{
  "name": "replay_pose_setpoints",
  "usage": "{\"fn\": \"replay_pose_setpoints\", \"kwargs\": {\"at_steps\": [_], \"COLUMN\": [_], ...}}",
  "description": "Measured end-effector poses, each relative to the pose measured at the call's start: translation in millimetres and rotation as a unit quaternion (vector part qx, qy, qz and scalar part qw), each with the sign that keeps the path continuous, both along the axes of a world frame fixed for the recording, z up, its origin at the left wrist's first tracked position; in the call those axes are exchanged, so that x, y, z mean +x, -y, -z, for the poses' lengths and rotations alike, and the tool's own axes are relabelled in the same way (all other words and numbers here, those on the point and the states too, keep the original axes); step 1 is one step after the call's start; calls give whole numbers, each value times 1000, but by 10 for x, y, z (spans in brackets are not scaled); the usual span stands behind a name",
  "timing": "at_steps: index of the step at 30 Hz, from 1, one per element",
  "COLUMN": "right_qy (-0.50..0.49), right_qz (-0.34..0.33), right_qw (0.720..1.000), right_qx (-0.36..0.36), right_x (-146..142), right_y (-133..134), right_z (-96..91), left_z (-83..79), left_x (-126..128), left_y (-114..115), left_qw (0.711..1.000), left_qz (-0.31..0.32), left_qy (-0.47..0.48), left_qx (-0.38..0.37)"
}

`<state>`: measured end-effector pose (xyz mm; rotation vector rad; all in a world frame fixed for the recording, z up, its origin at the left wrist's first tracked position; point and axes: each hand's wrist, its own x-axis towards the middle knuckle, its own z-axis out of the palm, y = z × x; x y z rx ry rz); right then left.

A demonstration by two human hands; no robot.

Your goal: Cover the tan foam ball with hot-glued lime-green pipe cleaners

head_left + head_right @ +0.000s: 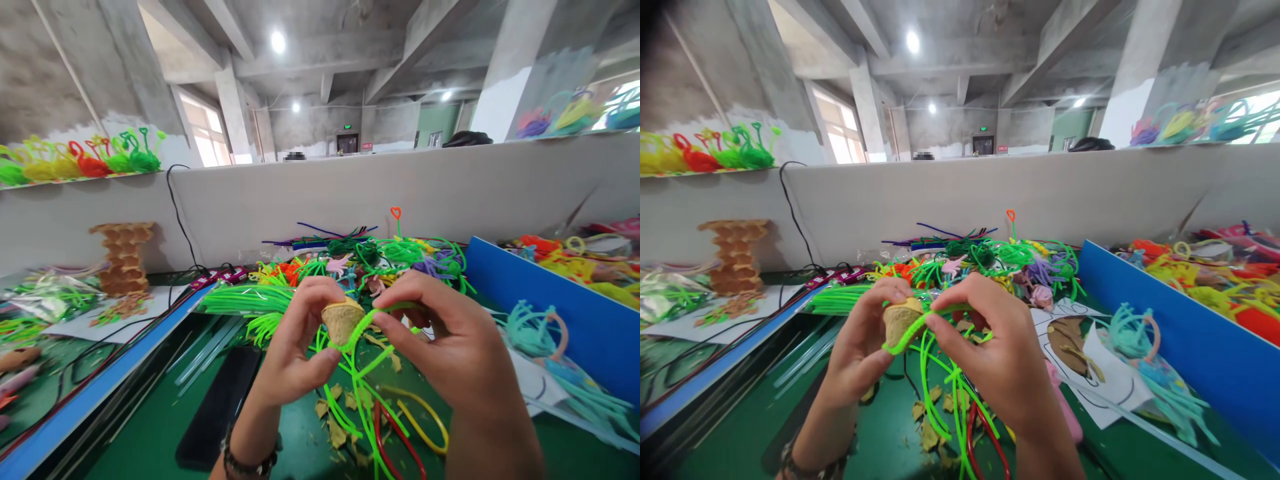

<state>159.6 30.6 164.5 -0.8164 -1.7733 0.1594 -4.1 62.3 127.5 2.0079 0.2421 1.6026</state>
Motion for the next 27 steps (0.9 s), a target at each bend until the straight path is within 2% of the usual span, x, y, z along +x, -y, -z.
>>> {"fn": "replay_pose_setpoints", "kwargs": {"at_steps": [7, 10, 19, 27], "right_qy": [9, 6, -7, 23], "right_qz": [-69, -76, -123, -116], "right_qw": [997, 997, 991, 989], "right_qx": [-33, -32, -60, -92], "right_x": [80, 83, 105, 123], "right_y": [36, 42, 16, 40], "right_z": [-13, -21, -53, -68], "left_z": [-1, -4, 26, 65], "left_x": [-20, -44, -48, -48], "left_y": [20, 21, -9, -71], "left_qw": [998, 998, 997, 991], "left_qz": [-2, 2, 66, 123], "left_qy": [-20, -24, -24, -44], "left_qx": [56, 64, 28, 22]}}
